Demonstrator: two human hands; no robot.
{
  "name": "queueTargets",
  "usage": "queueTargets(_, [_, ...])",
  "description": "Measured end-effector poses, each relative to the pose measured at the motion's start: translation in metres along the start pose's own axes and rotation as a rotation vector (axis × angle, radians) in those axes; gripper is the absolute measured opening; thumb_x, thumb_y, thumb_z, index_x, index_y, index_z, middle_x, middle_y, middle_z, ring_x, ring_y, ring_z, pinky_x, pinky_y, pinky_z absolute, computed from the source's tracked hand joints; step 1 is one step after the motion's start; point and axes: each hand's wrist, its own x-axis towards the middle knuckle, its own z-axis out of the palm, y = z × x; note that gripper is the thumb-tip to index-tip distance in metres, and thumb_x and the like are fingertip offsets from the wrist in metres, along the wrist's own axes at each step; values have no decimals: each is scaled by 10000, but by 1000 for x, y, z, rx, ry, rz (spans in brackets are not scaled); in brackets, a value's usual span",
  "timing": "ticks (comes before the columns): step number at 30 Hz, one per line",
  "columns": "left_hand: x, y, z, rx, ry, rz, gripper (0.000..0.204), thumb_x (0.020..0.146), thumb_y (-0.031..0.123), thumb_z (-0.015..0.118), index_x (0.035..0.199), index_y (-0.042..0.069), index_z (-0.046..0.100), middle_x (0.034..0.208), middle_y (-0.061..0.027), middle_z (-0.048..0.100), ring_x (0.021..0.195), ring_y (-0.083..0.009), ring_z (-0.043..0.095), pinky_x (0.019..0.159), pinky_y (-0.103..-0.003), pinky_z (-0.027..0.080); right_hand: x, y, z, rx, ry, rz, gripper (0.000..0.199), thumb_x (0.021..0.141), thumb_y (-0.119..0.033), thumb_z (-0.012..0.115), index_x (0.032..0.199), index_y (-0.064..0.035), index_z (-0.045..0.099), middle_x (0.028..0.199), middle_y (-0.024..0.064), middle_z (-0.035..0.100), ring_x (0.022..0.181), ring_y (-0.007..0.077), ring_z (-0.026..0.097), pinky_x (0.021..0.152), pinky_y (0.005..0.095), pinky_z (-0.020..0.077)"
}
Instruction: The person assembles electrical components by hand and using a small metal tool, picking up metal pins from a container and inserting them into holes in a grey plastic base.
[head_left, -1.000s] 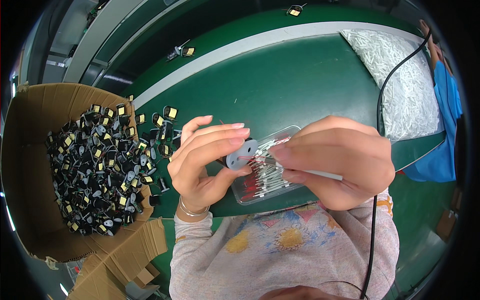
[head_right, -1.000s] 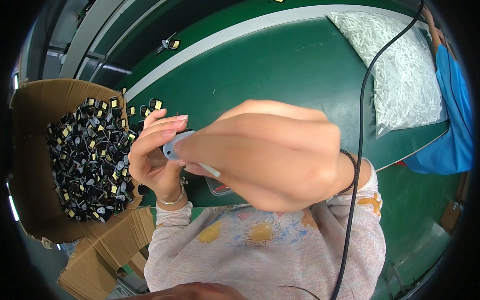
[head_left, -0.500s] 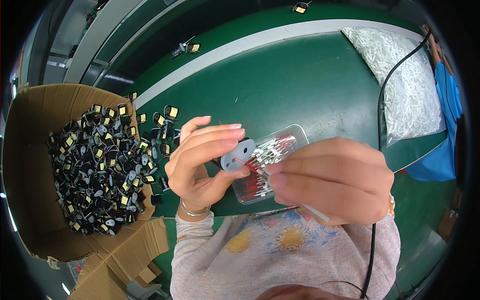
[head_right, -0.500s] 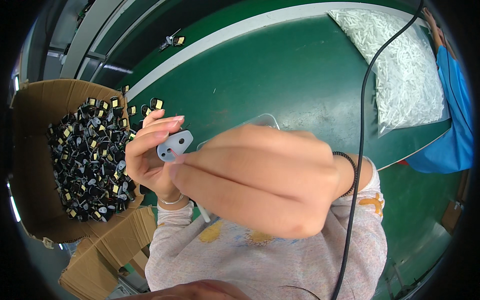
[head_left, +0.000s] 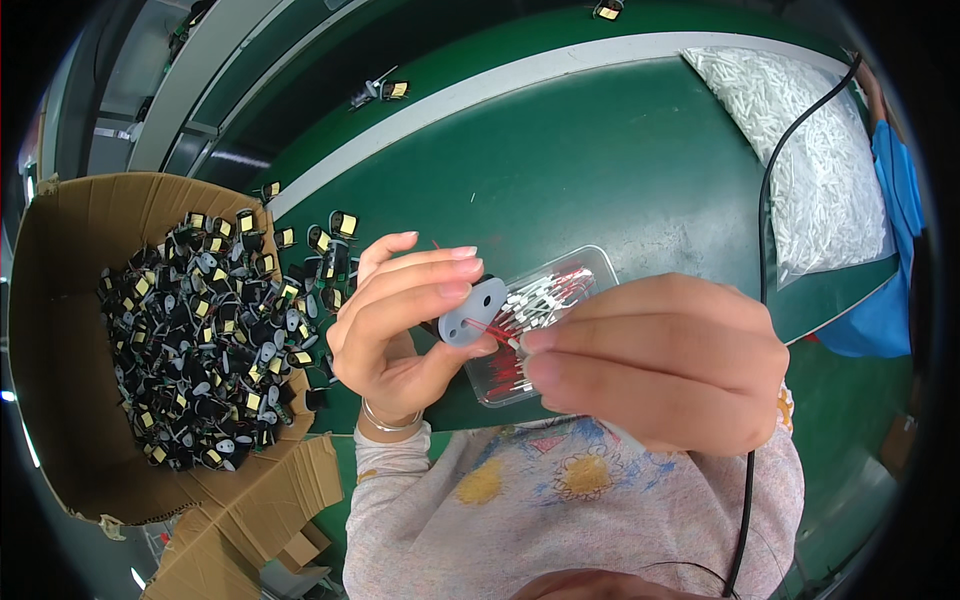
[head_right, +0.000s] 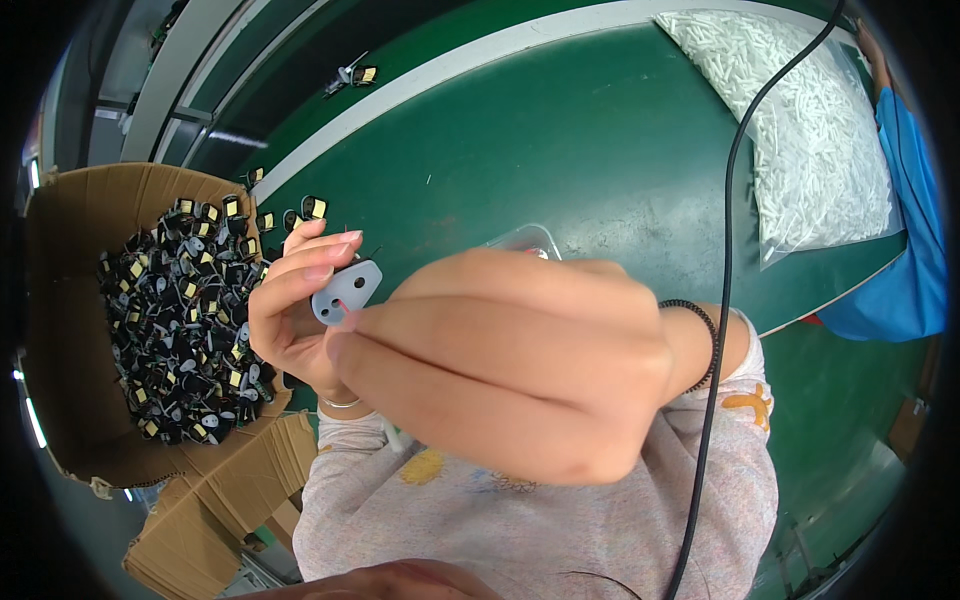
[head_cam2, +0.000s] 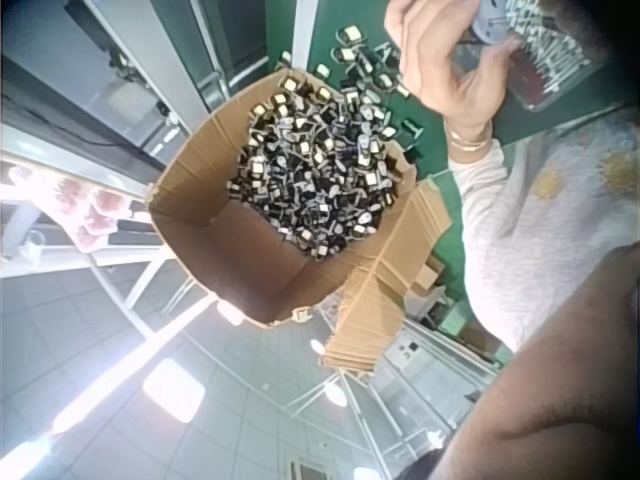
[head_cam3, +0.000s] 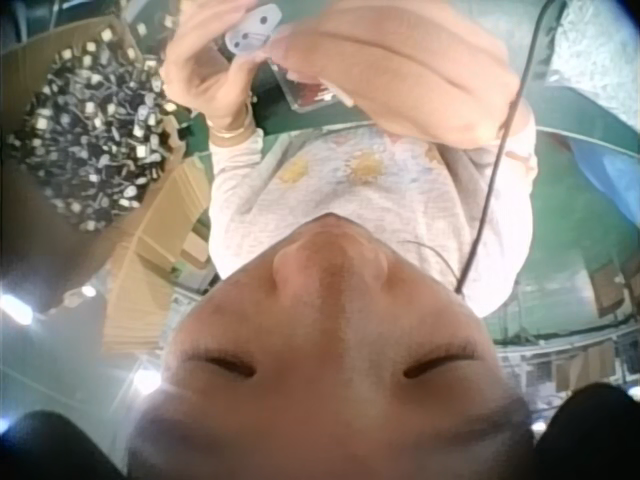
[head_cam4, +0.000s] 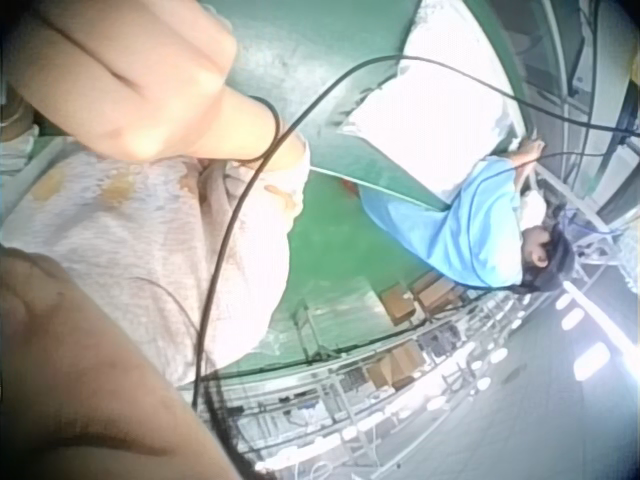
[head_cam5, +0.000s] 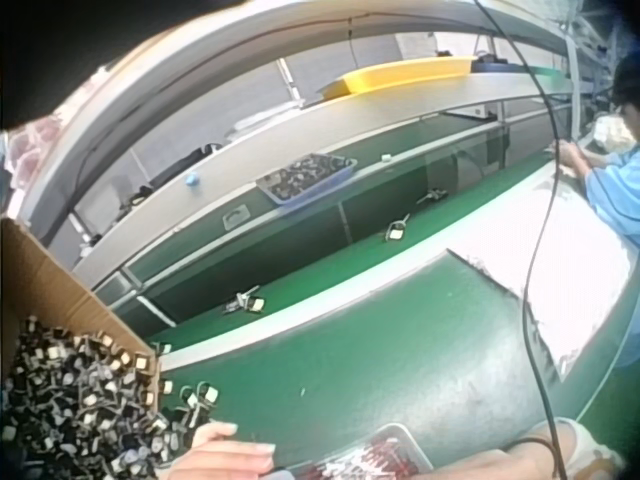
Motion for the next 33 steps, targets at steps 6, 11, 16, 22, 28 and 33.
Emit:
queueTargets(6, [1,1,1,0,3,1,398,608,164,829,923,46,615,900,-142,688,870,-288,667,876,-441,412,0,0,-3,-5,-29,6,169,659,-21,713,819,20,678,778,141,675,654,221,656,572,262,540])
queueTargets(11, [1,0,0,11,-1,3,391,608,165,829,918,46,623,899,-141,688,868,-288,667,873,-438,412,-1,0,-3,-25,-52,-15,176,664,-28,710,831,19,676,804,139,676,679,219,658,583,259,539])
queueTargets(16, [0,0,0,6,3,3,392,615,172,827,918,42,615,902,-140,688,863,-281,668,862,-437,418,0,-2,-3,-41,-38,-30,187,668,-34,708,845,19,674,833,138,677,709,215,662,599,256,542])
queueTargets(22, [-3,-1,-1,-2,13,-4,424,622,186,828,941,38,592,905,-142,687,855,-269,669,853,-435,423,-1,0,-3,-32,-56,-73,196,651,-31,720,836,15,676,833,142,680,722,212,666,613,249,549])
queueTargets(28, [-2,1,-3,-2,9,4,435,627,186,828,958,43,585,914,-141,686,854,-266,668,858,-433,420,-1,-2,-5,-28,-107,-55,210,641,-35,735,836,15,675,835,141,682,715,213,670,604,251,550])
queueTargets(33, [-3,1,-2,-3,10,6,441,627,193,831,962,47,584,918,-139,685,854,-262,668,863,-429,418,-1,-4,-2,-11,-45,-35,217,651,-31,731,852,24,671,838,145,681,726,219,672,612,255,551])
